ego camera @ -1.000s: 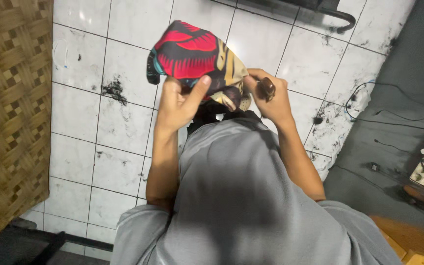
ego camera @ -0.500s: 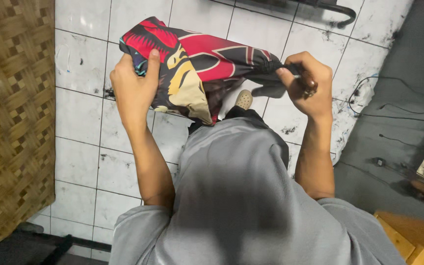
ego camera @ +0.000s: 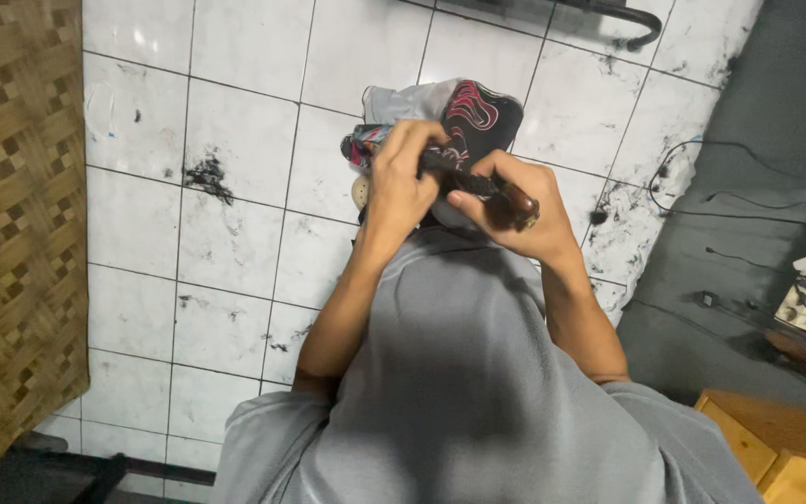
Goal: The person holds a barber's hair cape and uses a large flat brush to sweep hair off of it, turning the cape over and shaking it out to remove debris.
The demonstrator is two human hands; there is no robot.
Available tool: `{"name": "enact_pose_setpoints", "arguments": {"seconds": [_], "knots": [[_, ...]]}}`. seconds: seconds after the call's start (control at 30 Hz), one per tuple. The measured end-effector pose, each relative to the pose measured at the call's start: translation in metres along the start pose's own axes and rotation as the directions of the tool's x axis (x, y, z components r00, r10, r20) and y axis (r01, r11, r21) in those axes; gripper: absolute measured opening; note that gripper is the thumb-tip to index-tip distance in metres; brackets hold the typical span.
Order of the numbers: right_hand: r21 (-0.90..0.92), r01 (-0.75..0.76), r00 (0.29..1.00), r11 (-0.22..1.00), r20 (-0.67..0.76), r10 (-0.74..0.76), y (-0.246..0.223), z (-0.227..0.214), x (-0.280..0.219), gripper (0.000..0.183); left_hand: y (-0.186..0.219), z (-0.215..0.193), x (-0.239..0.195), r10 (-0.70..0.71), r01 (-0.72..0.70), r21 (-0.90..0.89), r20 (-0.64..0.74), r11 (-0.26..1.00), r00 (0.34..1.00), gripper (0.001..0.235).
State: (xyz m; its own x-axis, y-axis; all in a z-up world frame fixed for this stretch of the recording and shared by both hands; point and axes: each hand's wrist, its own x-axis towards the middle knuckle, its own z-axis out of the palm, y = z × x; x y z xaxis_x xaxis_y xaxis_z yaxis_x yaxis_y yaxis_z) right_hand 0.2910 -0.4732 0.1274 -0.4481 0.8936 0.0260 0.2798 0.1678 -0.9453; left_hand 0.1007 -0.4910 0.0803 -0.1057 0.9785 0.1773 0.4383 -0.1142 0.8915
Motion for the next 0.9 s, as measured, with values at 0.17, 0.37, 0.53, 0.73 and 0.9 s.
{"name": "enact_pose_setpoints", "arguments": {"seconds": [0.17,0.37,0.53,0.73,0.9], "knots": [[-0.382,-0.059,0.97,0.922,-0.239,-0.037,0.032,-0.047,-0.013,0.02,-0.042,-0.03,0.002,-0.047,0.078,0.161,-0.189,0.984,0.981,0.05],[-0.309,-0.034,0.83,0.95,-0.538,-0.146,0.082,-0.12,-0.028,0.034,-0.067,-0.096,0.007,-0.003,0.145,0.356,-0.37,0.923,0.929,0.049],[-0.565,-0.203,0.857,0.8,-0.498,-0.134,0.127,-0.132,-0.038,0.048,-0.101,-0.124,-0.001,0.045,0.051,0.403,-0.227,0.914,0.973,0.075],[-0.66,-0.418,0.825,0.624,0.011,0.565,0.279,-0.032,-0.089,0.044,-0.269,-0.052,-0.098,-0.071,-0.105,0.549,0.291,0.829,0.954,0.042],[-0.487,-0.636,0.506,0.598,0.322,0.8,0.327,0.009,-0.154,0.044,-0.29,-0.023,-0.207,-0.721,0.617,0.381,0.453,0.688,0.525,0.045]]}}
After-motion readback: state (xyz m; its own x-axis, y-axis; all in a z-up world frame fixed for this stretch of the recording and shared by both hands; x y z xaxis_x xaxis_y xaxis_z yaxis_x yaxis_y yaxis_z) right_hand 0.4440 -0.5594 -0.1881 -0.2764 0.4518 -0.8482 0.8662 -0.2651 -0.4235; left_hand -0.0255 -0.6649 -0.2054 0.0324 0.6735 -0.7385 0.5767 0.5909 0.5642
